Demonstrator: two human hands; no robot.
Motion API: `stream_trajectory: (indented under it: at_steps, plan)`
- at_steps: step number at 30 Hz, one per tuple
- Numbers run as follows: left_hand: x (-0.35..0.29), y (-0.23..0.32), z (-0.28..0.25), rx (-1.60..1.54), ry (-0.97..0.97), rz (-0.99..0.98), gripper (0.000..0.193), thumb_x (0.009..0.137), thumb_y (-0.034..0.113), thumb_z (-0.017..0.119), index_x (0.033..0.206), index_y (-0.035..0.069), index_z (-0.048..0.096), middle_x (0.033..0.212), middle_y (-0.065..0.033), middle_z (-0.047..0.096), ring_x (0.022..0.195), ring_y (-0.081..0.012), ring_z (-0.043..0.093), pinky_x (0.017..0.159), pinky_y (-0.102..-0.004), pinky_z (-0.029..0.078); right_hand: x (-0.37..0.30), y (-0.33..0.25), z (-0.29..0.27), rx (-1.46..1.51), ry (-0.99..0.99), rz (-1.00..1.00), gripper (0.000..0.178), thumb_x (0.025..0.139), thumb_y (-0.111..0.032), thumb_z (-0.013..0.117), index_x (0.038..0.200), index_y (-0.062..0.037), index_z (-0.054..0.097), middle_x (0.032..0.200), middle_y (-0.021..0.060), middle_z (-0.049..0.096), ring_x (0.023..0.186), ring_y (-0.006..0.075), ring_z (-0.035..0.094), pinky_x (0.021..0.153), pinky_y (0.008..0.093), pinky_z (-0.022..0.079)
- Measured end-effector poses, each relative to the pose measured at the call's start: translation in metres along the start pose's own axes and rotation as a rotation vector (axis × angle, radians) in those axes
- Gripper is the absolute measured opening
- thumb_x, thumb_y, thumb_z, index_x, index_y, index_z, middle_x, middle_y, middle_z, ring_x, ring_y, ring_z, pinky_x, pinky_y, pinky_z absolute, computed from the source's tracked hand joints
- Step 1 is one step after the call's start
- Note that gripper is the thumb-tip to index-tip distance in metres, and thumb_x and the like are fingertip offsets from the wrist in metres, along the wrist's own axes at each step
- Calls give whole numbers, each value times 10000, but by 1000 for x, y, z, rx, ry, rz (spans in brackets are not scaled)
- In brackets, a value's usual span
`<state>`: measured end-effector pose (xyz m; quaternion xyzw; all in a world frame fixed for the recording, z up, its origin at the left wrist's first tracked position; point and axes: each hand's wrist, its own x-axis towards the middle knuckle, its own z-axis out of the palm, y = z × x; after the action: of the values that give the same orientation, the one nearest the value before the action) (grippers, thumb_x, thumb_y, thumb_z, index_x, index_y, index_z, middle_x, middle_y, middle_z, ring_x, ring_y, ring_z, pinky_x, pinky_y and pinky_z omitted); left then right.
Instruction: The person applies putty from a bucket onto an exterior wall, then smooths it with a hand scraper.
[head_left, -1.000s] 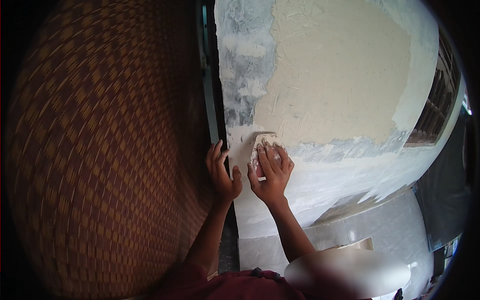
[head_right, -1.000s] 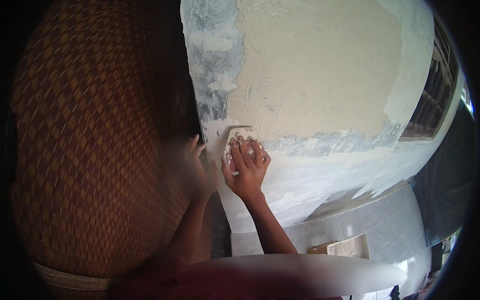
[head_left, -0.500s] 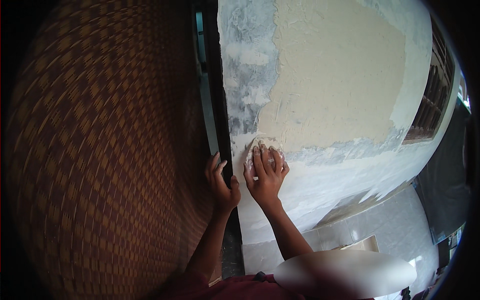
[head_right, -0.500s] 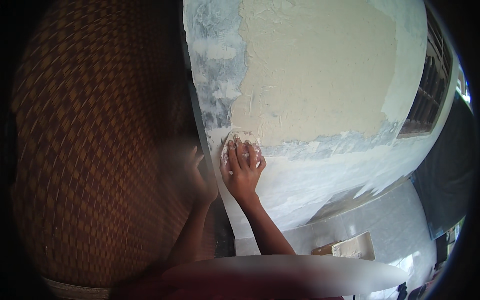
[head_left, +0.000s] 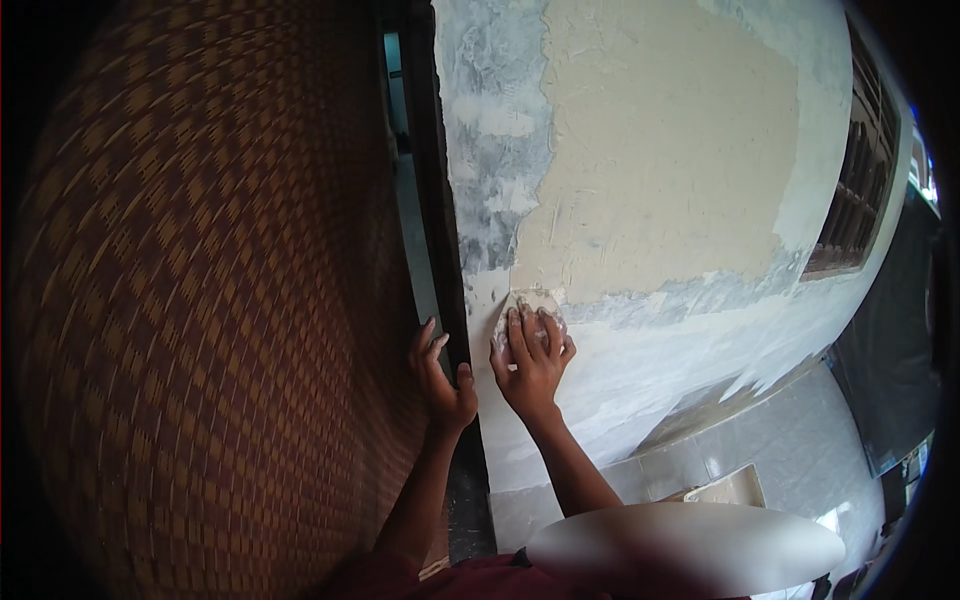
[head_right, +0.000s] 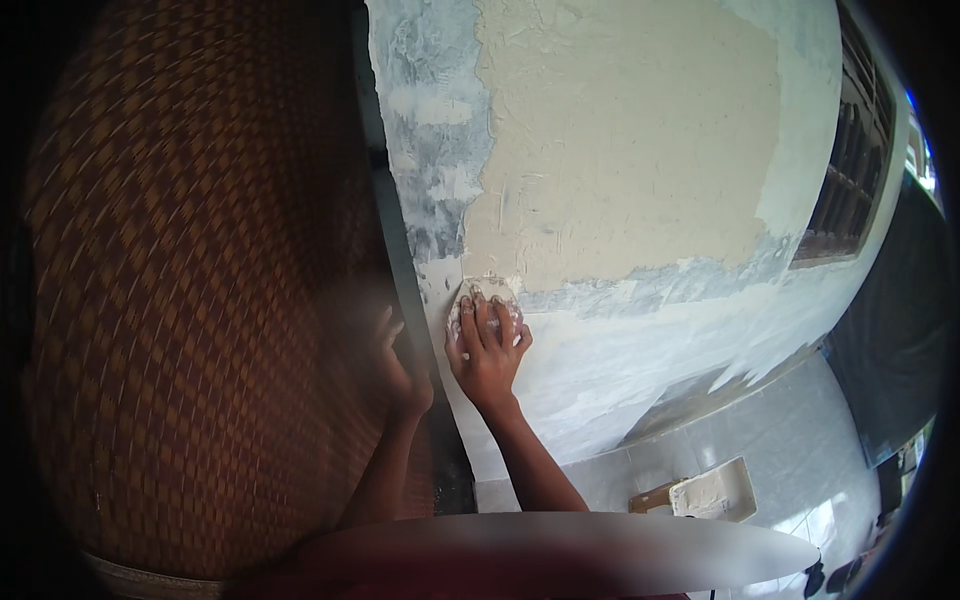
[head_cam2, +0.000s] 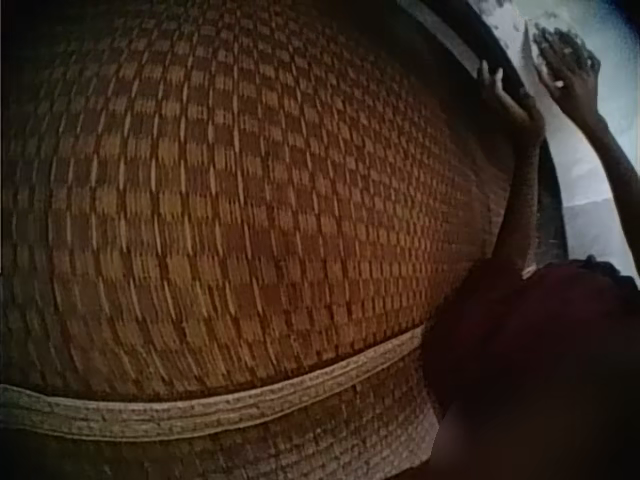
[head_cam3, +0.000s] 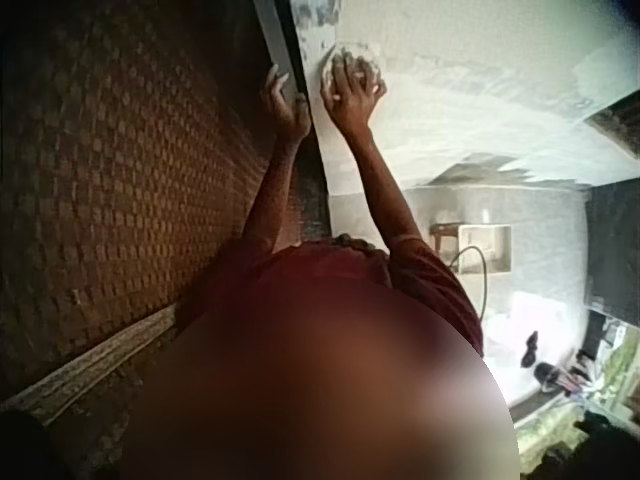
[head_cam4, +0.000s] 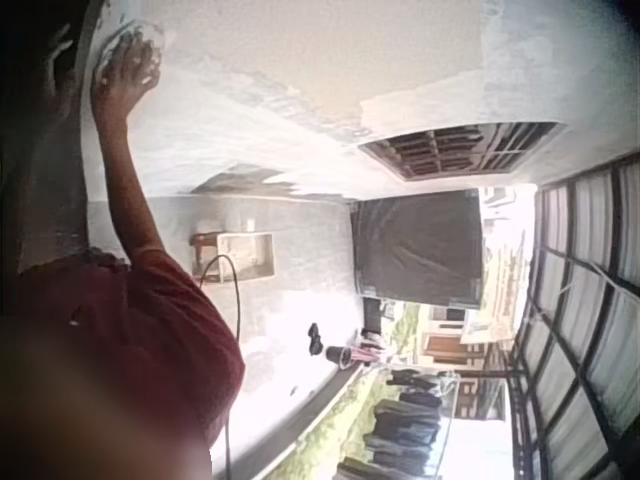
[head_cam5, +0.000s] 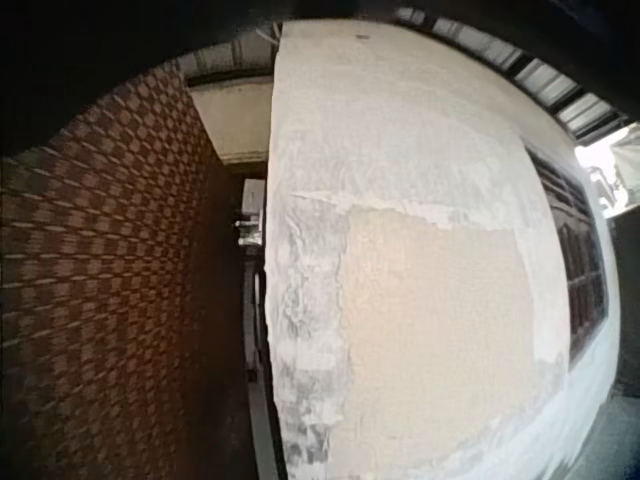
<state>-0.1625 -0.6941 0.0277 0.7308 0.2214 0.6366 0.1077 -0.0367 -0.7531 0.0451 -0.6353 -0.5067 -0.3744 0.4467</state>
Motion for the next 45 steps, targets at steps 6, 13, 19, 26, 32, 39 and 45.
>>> stream_trajectory:
  at_steps: [6, 13, 19, 26, 32, 39, 45]
  plan:
    - [-4, -3, -1, -37, 3, -8, 498, 1011, 348, 473, 1282, -69, 452, 1446, -284, 433, 1327, -434, 417, 1112, -540, 307, 35, -1, -4, 19, 111, -14, 493, 787, -203, 730, 1266, -103, 666, 1320, 60, 636, 1250, 288, 522, 1000, 515, 307]
    - [-7, 0, -2, -39, 8, 24, 502, 1004, 347, 477, 1281, -71, 460, 1434, -287, 446, 1321, -437, 423, 1114, -543, 305, -17, 12, 2, 6, -13, -22, 541, 792, -218, 752, 1307, -95, 645, 1340, 81, 633, 1295, 323, 476, 1038, 509, 290]
    - [-5, 0, -1, -9, -39, 30, 573, 1013, 413, 497, 1322, -68, 445, 1473, -255, 413, 1318, -368, 445, 1099, -462, 355, 18, 3, -1, 46, 70, -4, 522, 800, -211, 733, 1307, -124, 640, 1343, 43, 623, 1258, 283, 507, 1010, 507, 305]
    - [-10, -2, 0, -50, -21, 39, 529, 997, 351, 498, 1313, -68, 440, 1467, -275, 411, 1325, -412, 428, 1114, -509, 327, -18, 4, 0, 63, 28, 2, 513, 782, -196, 737, 1284, -125, 656, 1325, 50, 632, 1261, 289, 502, 1012, 513, 303]
    - [-10, 3, 0, -44, -50, 42, 586, 1015, 400, 497, 1357, -67, 408, 1492, -264, 380, 1338, -380, 427, 1109, -469, 353, -4, 13, 13, 41, 22, -20, 549, 785, -206, 741, 1317, -135, 628, 1370, 45, 600, 1275, 289, 489, 1008, 540, 302]
    - [-11, 3, 1, -86, -9, 31, 477, 982, 301, 488, 1277, -74, 464, 1434, -299, 438, 1326, -444, 420, 1113, -550, 303, -11, 7, 3, 70, 57, -15, 527, 781, -176, 746, 1291, -92, 647, 1334, 74, 624, 1281, 303, 481, 1023, 519, 305]
    - [-14, 3, 4, -72, -26, 40, 478, 986, 303, 482, 1275, -77, 463, 1437, -299, 432, 1329, -443, 414, 1113, -544, 303, -12, 23, 17, 36, 0, -84, 495, 795, -196, 754, 1271, -96, 659, 1333, 70, 622, 1287, 292, 484, 1021, 526, 296]
